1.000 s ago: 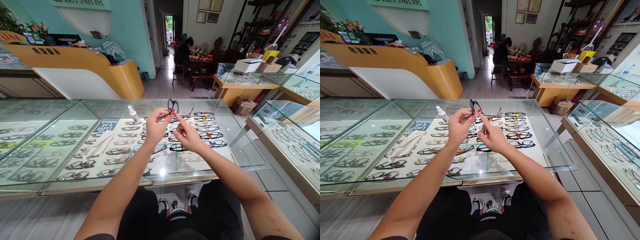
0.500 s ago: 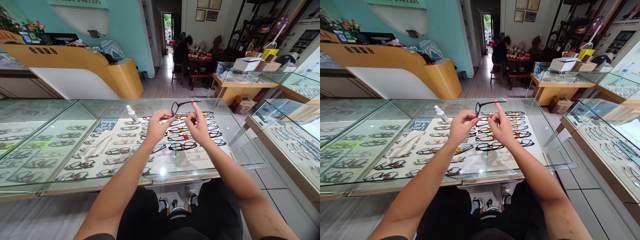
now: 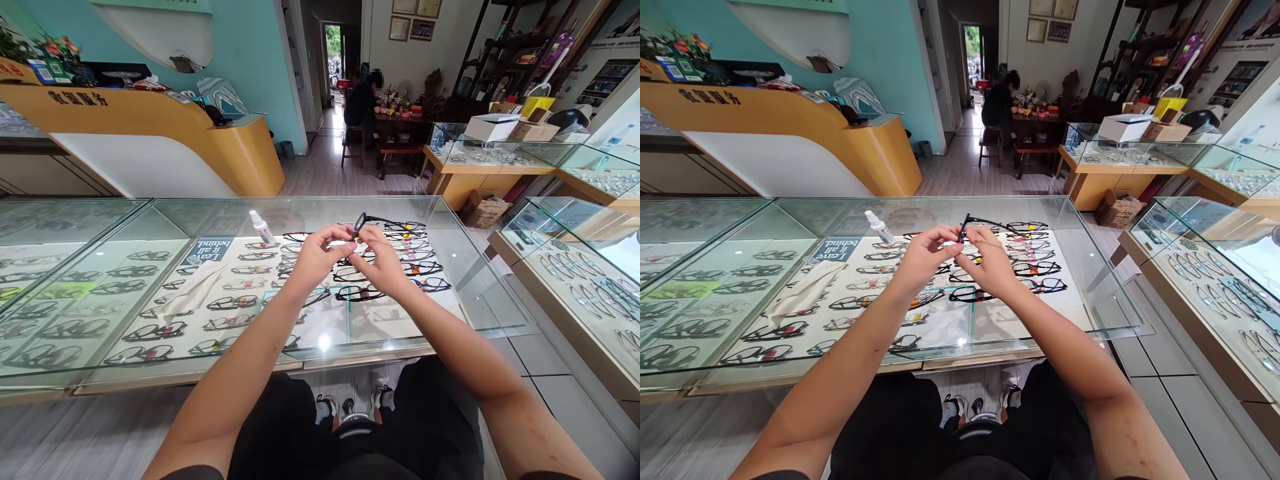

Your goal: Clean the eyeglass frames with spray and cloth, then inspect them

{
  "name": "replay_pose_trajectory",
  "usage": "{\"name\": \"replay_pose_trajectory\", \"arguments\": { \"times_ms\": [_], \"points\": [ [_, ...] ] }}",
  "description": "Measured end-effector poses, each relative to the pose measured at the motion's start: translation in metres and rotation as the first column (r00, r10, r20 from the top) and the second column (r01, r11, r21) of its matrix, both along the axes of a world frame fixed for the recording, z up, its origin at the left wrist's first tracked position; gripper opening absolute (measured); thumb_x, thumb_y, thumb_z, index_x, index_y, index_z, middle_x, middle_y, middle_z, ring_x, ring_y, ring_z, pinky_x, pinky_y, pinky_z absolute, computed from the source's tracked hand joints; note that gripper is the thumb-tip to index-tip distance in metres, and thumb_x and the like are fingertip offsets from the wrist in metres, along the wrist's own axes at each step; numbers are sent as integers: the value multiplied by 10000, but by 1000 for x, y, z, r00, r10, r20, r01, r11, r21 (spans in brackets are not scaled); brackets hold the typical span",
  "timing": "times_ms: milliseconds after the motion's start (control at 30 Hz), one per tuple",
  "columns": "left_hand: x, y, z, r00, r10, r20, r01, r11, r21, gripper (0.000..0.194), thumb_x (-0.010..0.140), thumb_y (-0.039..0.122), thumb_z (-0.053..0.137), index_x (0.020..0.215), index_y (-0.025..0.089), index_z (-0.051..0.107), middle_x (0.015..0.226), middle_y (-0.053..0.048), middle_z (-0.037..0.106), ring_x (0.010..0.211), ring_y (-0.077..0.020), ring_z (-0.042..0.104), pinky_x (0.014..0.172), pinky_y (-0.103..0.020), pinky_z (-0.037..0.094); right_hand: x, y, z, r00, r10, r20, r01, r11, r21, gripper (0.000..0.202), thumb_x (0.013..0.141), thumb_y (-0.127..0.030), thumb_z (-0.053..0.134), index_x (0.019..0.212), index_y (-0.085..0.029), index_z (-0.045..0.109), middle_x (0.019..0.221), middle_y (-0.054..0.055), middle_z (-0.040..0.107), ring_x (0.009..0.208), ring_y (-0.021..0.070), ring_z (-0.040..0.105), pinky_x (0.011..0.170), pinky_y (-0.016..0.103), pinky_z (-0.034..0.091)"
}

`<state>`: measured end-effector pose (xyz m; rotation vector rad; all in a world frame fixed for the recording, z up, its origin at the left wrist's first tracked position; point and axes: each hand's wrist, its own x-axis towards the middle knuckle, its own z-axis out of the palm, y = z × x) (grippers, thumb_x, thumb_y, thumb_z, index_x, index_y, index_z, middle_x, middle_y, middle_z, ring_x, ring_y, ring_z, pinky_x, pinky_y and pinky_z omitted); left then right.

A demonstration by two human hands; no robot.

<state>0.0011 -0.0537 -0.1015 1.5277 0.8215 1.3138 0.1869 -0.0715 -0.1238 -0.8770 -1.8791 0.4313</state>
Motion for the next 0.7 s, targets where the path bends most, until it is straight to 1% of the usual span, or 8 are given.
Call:
{"name": "replay_pose_trajectory", "arguments": {
  "times_ms": [100, 233, 333, 367, 433, 500, 600, 700],
  "points": [
    [1, -2, -1, 1000, -1, 3, 1, 1000, -8, 303, 751, 441, 978, 848, 244, 770, 1139, -80, 801, 1182, -279, 731, 1020, -433, 607, -2, -3, 0, 1000, 15, 16, -15, 1000, 21, 406, 1101, -334, 583, 1487, -296, 704, 1448, 118, 738, 1404, 286, 651, 1225, 496, 529],
    [0, -4, 1, 999, -11, -32, 11, 1000, -5, 280, 783, 433, 947, 883, 246, 764, 1096, -72, 786, 1141, -271, 732, 971, -409, 609, -4, -4, -2, 999, -28, 35, 27, 999, 38, 397, 1109, -330, 555, 1468, -287, 720, 1439, 112, 769, 1398, 299, 672, 1239, 524, 518],
    [-14, 0, 9, 990, 76, -118, -61, 990, 124, 195, 869, 406, 871, 940, 249, 780, 1140, -78, 756, 1139, -263, 726, 920, -376, 598, 0, -4, -2, 998, -60, 19, 59, 997, 55, 410, 1094, -325, 575, 1472, -263, 722, 1454, 120, 777, 1385, 304, 685, 1238, 532, 518],
    [-24, 4, 13, 977, 163, -140, -133, 971, 199, 159, 893, 385, 847, 939, 245, 784, 1149, -77, 742, 1128, -255, 720, 919, -369, 591, 1, -3, -1, 998, -69, 9, 69, 996, 56, 421, 1093, -324, 572, 1485, -264, 716, 1470, 118, 772, 1391, 302, 683, 1242, 533, 514],
    [-50, 17, 18, 906, 405, -123, -348, 878, 330, 105, 915, 329, 810, 901, 231, 775, 1102, -70, 725, 1072, -236, 703, 911, -353, 570, 5, -2, 0, 996, -88, -8, 88, 995, 52, 432, 1096, -326, 558, 1497, -277, 713, 1491, 108, 765, 1404, 297, 677, 1251, 537, 507],
    [-82, 36, 17, 804, 590, -71, -538, 774, 334, 68, 926, 276, 773, 905, 211, 765, 1053, -61, 722, 999, -213, 694, 909, -344, 545, 8, -1, 1, 995, -102, -17, 103, 994, 43, 423, 1099, -337, 545, 1477, -289, 729, 1491, 98, 768, 1400, 297, 680, 1248, 543, 508],
    [-129, 66, 3, 695, 718, -26, -702, 687, 189, 40, 898, 198, 760, 926, 179, 737, 978, -56, 712, 942, -191, 674, 954, -339, 523, 11, 1, 2, 993, -116, -27, 117, 993, 31, 414, 1097, -350, 541, 1449, -284, 750, 1479, 98, 775, 1381, 307, 689, 1229, 552, 521],
    [-157, 88, -22, 637, 767, -76, -770, 638, -18, 289, 820, 168, 843, 1072, 179, 704, 1077, -61, 691, 1005, -186, 656, 981, -323, 502, 12, 3, 1, 993, -118, -23, 119, 992, 32, 401, 1097, -353, 539, 1422, -282, 763, 1470, 102, 778, 1348, 312, 703, 1205, 555, 536]
  ]
}}
